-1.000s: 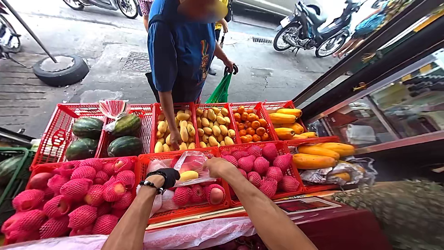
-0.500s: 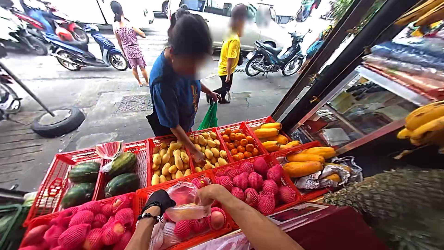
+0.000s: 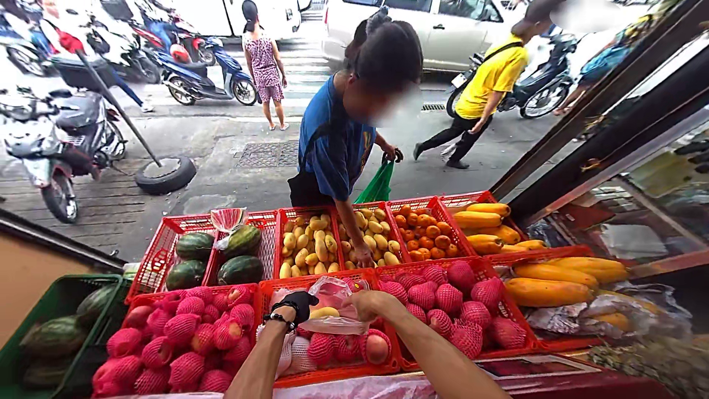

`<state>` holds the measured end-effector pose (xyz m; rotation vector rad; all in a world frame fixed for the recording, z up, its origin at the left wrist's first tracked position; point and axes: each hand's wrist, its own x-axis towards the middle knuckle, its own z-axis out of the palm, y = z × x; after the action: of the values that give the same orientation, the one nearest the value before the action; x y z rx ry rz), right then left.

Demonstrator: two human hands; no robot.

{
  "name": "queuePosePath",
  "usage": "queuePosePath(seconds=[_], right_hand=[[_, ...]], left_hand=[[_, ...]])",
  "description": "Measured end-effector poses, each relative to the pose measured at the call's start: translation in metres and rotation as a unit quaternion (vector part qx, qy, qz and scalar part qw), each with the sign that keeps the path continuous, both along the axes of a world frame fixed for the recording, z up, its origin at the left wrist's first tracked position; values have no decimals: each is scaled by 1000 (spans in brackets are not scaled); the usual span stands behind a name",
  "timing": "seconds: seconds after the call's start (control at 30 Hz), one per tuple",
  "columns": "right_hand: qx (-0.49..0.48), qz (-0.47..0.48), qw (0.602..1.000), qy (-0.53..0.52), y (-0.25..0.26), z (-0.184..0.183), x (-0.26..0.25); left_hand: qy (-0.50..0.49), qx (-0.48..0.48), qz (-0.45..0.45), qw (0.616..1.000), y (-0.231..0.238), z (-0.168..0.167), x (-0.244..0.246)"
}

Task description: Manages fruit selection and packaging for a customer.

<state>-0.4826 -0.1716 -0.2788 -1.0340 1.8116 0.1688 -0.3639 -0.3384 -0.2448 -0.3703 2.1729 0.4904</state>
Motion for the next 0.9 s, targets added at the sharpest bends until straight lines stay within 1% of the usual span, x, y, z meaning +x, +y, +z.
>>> queuePosePath(seconds=[0.03,0.07,0.13,0.2,0.27,0.33,0.43,0.57,0.63,0.7,0.77,0.9], right_hand=[[-2,-5,1000,0,1,3,0],[-2,-7,1000,1,1,5,0],[-2,-10,1000,6,1,3,-1],[3,-12,1000,10,0,0,0],[5,-13,1000,8,-1,-2,-1],[-1,-13,1000,4,0,-1,-1],[-2,-1,1000,-3,-3,2,-1],[1,-4,1000,-7,-3,4,-1],[4,-2,1000,-4,-3,4,0],[7,-2,1000,-3,-5,3,2],[13,2,1000,0,-8,1,4],[13,18,1000,9,-8,-7,5]], left_hand=[[2,12,-11,1000,-2,-5,-2],[13,22,-24,999,-6,-16,-4],[48,34,-47,997,-16,-50,-4],[63,41,-51,996,-20,-65,-2],[65,36,-50,996,-17,-62,-2],[44,33,-45,997,-7,-41,-4],[43,48,-59,996,-14,-42,-4],[43,40,-57,997,-15,-50,-4],[35,25,-41,998,-11,-43,-3],[14,5,-5,1000,-4,-30,1],[27,7,-2,1000,-10,-38,3],[31,35,-31,998,-16,-53,0]])
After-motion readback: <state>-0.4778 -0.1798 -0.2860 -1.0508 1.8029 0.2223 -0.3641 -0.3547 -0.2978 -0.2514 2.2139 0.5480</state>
